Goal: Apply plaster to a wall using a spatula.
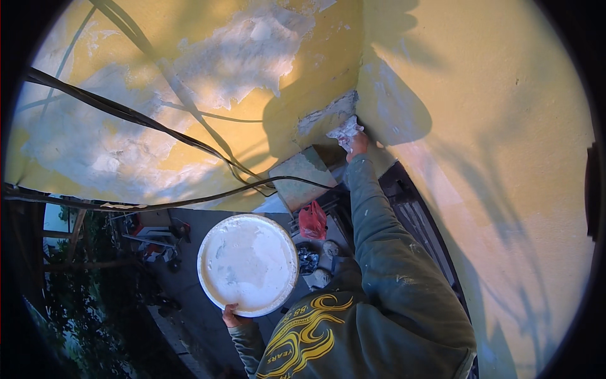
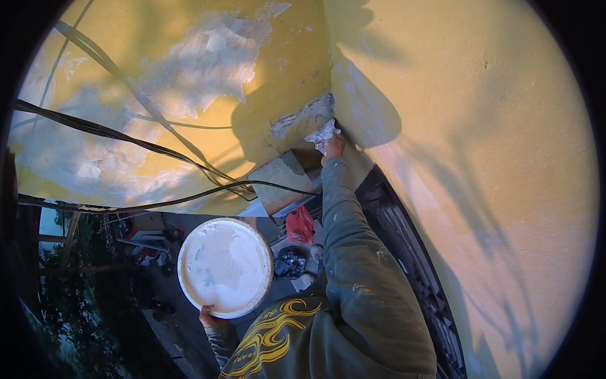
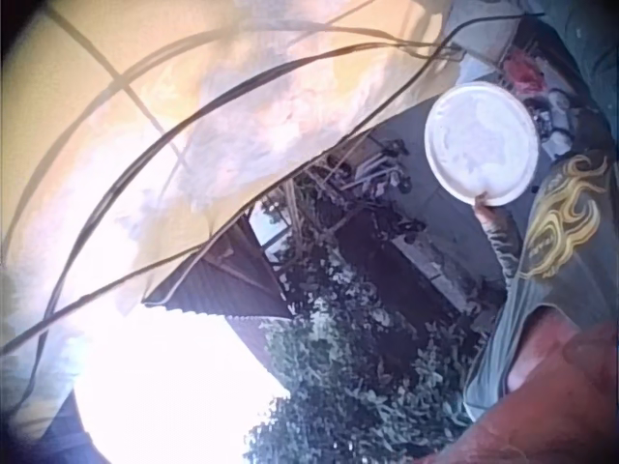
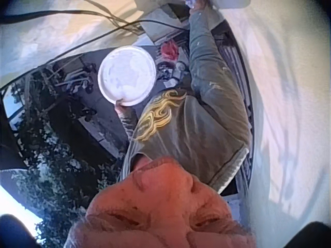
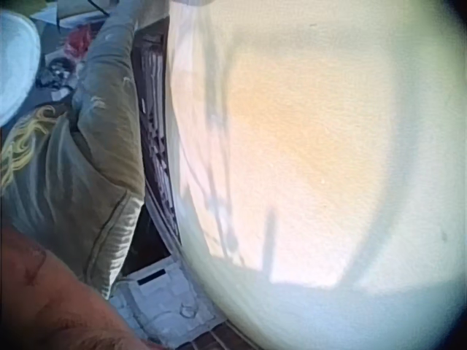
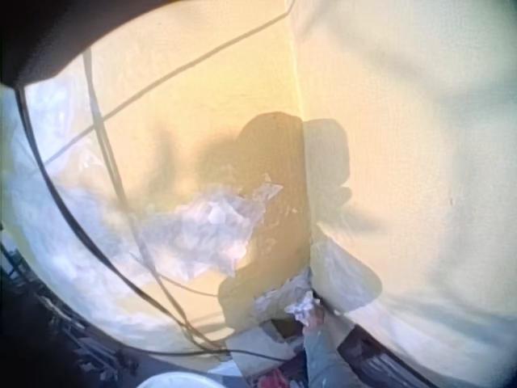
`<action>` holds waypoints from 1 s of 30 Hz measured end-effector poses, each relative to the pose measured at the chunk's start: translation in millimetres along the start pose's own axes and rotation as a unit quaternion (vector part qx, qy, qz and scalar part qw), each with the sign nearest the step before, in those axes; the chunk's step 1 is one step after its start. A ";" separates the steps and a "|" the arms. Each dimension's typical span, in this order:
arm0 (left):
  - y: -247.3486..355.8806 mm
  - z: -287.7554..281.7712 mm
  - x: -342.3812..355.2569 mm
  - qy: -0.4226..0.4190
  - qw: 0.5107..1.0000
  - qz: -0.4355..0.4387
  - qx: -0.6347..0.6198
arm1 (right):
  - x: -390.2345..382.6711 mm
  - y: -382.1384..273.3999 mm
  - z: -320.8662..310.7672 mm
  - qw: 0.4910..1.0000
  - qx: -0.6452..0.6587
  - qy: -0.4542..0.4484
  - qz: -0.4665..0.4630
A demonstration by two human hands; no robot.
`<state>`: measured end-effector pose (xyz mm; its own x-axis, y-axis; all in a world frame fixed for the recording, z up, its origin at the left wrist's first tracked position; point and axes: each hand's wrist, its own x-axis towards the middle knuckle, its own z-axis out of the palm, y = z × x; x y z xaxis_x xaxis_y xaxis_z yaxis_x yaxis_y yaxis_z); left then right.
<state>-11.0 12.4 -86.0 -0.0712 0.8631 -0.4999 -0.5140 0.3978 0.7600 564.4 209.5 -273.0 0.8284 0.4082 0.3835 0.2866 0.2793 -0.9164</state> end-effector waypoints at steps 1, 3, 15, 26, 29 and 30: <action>-1.3 -8.0 -3.5 0.012 1.000 0.001 0.003 | -2.9 -13.1 15.3 0.998 0.061 0.031 0.012; -5.0 -16.4 -10.2 0.032 0.999 0.010 -0.004 | 0.0 -43.9 28.2 0.974 0.164 0.050 0.145; -9.7 -16.1 -13.8 0.036 0.999 0.008 -0.023 | 0.3 -130.8 49.0 0.984 0.099 0.075 0.129; -7.3 1.2 -2.5 0.017 1.000 -0.003 0.004 | -34.8 -169.9 30.7 0.994 -0.082 -0.013 0.077; -8.6 -4.8 -3.1 0.019 1.000 0.008 0.005 | 0.8 -179.8 17.4 0.979 -0.169 0.056 0.100; -6.3 -0.6 -7.2 0.016 1.000 0.006 0.003 | 12.6 -177.6 18.9 0.974 -0.202 0.072 0.077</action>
<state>-7.8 3.5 -87.5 -0.1052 0.8569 -0.5047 -0.5074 0.3902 0.7683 514.8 181.5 -103.3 0.9270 0.2838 0.2453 0.2958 -0.1510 -0.9432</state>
